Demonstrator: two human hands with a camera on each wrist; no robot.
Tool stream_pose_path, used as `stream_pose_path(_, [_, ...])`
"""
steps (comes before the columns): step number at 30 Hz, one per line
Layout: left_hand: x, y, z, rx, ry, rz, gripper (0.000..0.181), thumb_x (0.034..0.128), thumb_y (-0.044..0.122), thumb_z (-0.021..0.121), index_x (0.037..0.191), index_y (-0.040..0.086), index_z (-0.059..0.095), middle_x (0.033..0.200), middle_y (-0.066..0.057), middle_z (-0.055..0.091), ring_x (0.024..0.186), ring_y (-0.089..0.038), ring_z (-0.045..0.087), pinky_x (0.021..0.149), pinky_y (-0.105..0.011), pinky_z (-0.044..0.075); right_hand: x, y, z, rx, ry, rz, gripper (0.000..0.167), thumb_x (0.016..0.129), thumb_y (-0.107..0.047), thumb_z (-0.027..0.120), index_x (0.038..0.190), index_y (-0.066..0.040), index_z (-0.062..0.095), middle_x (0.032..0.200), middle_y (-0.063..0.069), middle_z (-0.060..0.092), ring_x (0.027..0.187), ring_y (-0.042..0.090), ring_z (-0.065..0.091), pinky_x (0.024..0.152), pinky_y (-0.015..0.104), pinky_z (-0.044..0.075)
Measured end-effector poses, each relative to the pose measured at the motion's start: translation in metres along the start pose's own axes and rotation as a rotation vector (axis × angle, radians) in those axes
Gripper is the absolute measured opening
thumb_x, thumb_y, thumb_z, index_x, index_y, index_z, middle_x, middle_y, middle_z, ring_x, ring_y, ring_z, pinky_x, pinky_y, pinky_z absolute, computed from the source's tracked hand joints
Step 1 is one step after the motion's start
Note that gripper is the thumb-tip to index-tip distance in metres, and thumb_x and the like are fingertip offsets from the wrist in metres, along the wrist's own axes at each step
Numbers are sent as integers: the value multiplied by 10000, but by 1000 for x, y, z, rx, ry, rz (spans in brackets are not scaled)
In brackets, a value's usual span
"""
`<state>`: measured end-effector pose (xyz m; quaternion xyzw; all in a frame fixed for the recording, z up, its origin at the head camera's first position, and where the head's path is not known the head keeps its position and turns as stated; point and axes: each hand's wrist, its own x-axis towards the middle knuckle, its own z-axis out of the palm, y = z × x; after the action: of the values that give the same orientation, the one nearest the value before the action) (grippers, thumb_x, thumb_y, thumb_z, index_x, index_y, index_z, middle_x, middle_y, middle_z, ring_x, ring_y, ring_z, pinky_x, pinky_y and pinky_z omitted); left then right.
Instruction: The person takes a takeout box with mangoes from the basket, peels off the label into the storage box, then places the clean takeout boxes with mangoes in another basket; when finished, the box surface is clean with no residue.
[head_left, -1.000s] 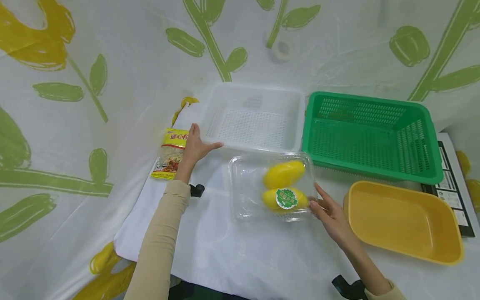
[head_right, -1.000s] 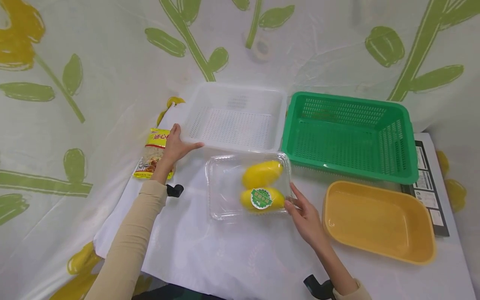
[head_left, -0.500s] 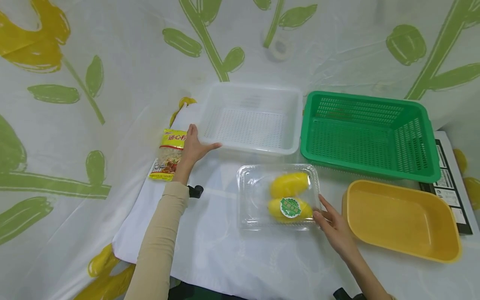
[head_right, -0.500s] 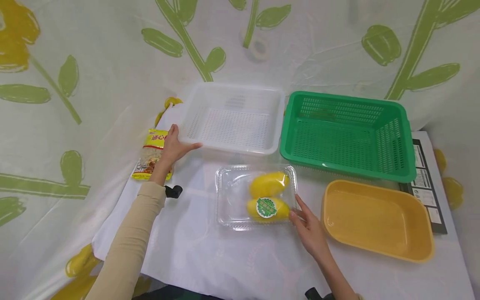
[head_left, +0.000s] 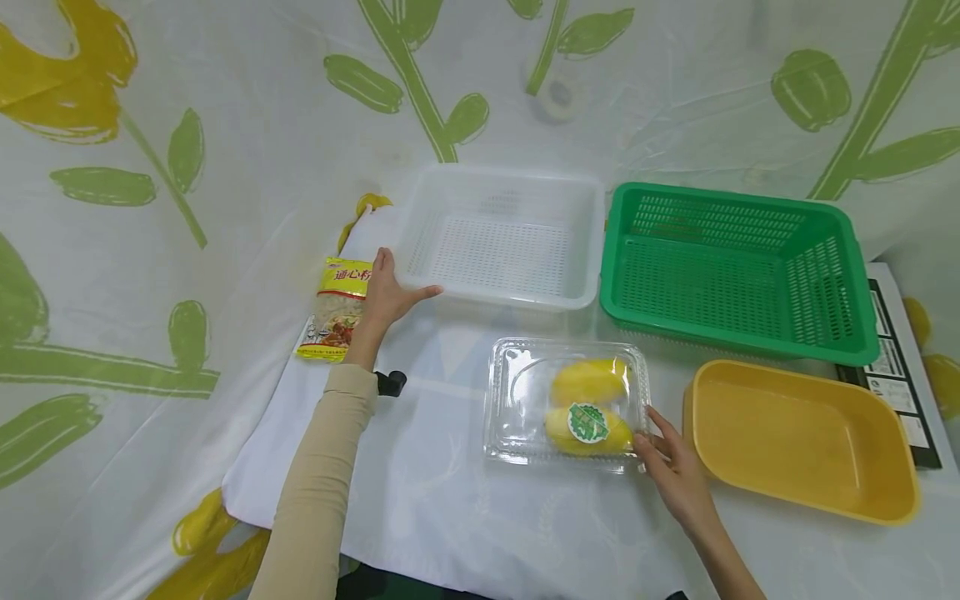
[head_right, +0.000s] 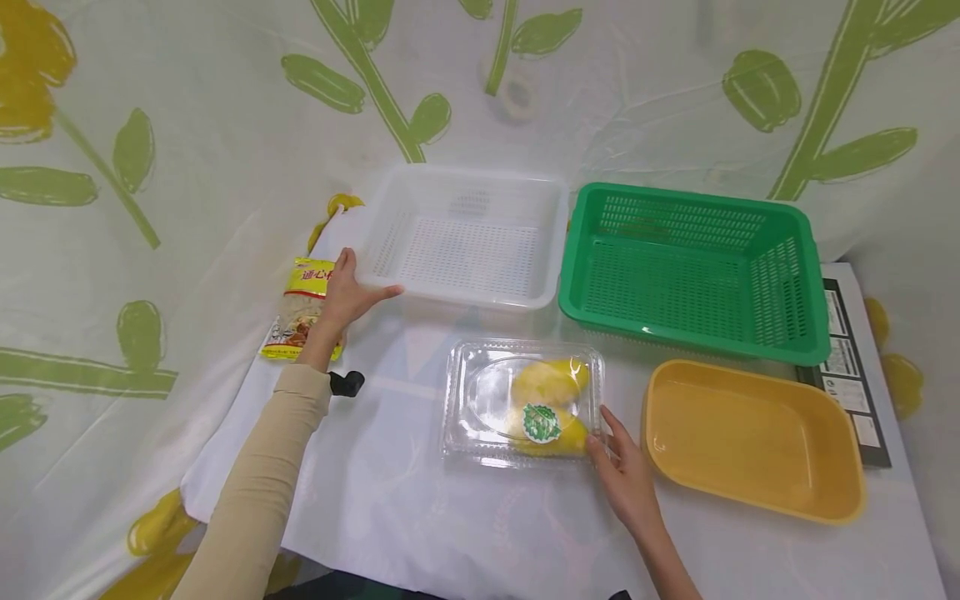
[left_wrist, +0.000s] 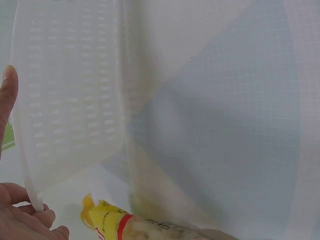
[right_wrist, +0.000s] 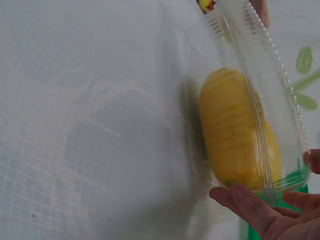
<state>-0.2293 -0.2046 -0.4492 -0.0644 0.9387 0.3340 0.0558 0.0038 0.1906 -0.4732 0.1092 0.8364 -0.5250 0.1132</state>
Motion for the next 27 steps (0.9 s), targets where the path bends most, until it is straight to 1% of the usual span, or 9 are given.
stream_pose_path(2, [0,0,0,0,1,5,1214,742,525,775,1532,4,15,1625,-152,-18,1507,-303,21,1229,-450,133,0,1,0,4,14,0,561,1011,-234,480,1486,3,295,1252,359,559,974,235,687,769,304,596])
stream_pose_path(4, [0,0,0,-1,1,7,1216,741,523,776,1532,1,14,1625,-153,-19,1507,-303,20,1229,-449,132,-1,3,1,5,29,-7,550,1010,-209,480,1477,21,302,1251,363,558,908,67,657,730,218,573])
stream_pose_path(6, [0,0,0,-1,0,6,1218,741,526,775,1532,2,13,1625,-153,-20,1507,-303,19,1229,-448,132,-1,3,1,10,39,-13,542,1008,-189,481,1470,36,308,1256,369,551,886,-6,617,710,168,540])
stream_pose_path(8, [0,0,0,-2,-1,5,1217,741,528,775,1533,6,13,1625,-150,-19,1507,-301,18,1230,-445,132,-1,3,2,6,38,-12,541,1011,-191,473,1469,41,303,1273,375,534,922,56,648,718,166,538])
stream_pose_path(13, [0,-1,0,-9,3,-1,1220,738,529,776,1536,16,10,1626,-145,-18,1508,-298,14,1231,-443,129,-1,3,3,-1,31,-8,535,1017,-187,456,1464,61,297,1290,392,507,1088,404,624,768,266,575])
stream_pose_path(18, [0,-1,0,-12,8,-2,1228,734,530,779,1535,10,8,1626,-146,-22,1508,-299,12,1231,-440,130,-1,1,4,1,26,5,534,1020,-207,443,1465,47,296,1343,376,471,1164,475,566,878,454,561])
stream_pose_path(21, [0,-1,1,-17,6,-3,1229,734,533,779,1536,14,6,1627,-142,-24,1508,-298,13,1230,-440,132,0,0,5,29,20,-17,540,1022,-199,433,1466,65,274,1430,368,373,1250,490,481,953,475,485])
stream_pose_path(23, [0,-1,1,-18,4,-3,1227,735,531,779,1537,15,6,1627,-140,-24,1508,-300,16,1229,-447,134,0,0,5,50,16,-40,547,1022,-185,431,1465,85,256,1473,368,300,1300,507,408,976,388,454])
stream_pose_path(27, [0,-1,1,-10,3,0,1228,731,533,780,1536,11,14,1628,-141,-20,1507,-308,23,1226,-461,139,0,0,6,94,15,-72,563,1021,-164,437,1460,122,232,1499,369,239,1346,522,313,927,75,394])
